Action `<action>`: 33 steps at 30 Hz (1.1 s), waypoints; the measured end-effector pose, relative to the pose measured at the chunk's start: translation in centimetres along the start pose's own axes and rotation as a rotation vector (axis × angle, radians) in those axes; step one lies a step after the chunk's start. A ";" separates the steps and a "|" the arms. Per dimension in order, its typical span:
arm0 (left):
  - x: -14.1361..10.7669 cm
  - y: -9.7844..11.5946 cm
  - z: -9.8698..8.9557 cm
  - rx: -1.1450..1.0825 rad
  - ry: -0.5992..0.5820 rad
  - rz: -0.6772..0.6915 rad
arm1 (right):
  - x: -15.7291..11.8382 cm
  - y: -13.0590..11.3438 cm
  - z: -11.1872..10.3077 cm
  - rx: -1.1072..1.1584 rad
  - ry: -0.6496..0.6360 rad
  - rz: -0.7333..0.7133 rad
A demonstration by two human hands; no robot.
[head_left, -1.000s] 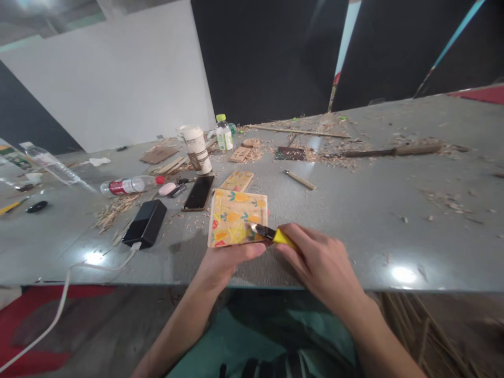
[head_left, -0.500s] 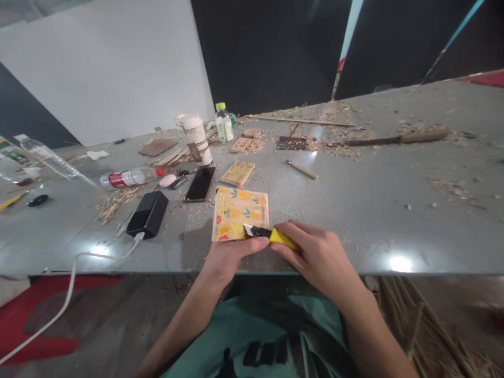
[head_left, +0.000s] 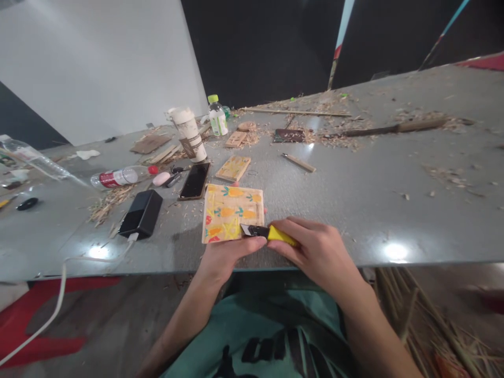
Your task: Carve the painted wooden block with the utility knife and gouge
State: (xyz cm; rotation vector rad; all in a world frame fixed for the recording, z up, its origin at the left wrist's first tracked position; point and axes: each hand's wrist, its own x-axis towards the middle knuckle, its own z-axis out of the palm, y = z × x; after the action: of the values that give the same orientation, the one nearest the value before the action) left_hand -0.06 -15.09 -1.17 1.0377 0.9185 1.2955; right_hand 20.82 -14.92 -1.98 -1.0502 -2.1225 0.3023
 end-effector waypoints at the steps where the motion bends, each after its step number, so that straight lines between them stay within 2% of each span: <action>1: 0.0 -0.2 -0.1 0.011 -0.001 0.008 | 0.0 0.0 0.0 0.005 -0.002 -0.001; 7: -0.2 -0.8 -0.4 0.018 -0.002 0.004 | 0.0 -0.1 -0.1 0.021 -0.010 -0.016; 18: -0.6 0.3 0.6 0.047 0.061 -0.046 | -0.2 -0.2 0.1 -0.046 0.054 -0.033; 27: -0.4 -0.7 -0.3 0.074 0.036 -0.025 | -0.2 -0.4 0.2 -0.100 0.123 -0.053; 33: -0.4 -0.6 -0.4 0.070 -0.005 0.018 | -0.2 -0.3 0.0 -0.057 0.097 -0.065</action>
State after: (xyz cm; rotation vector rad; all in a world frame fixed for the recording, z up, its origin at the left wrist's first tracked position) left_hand -0.33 -15.43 -1.91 1.1052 0.9580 1.2830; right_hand 20.73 -15.25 -1.99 -1.0058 -2.0840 0.1578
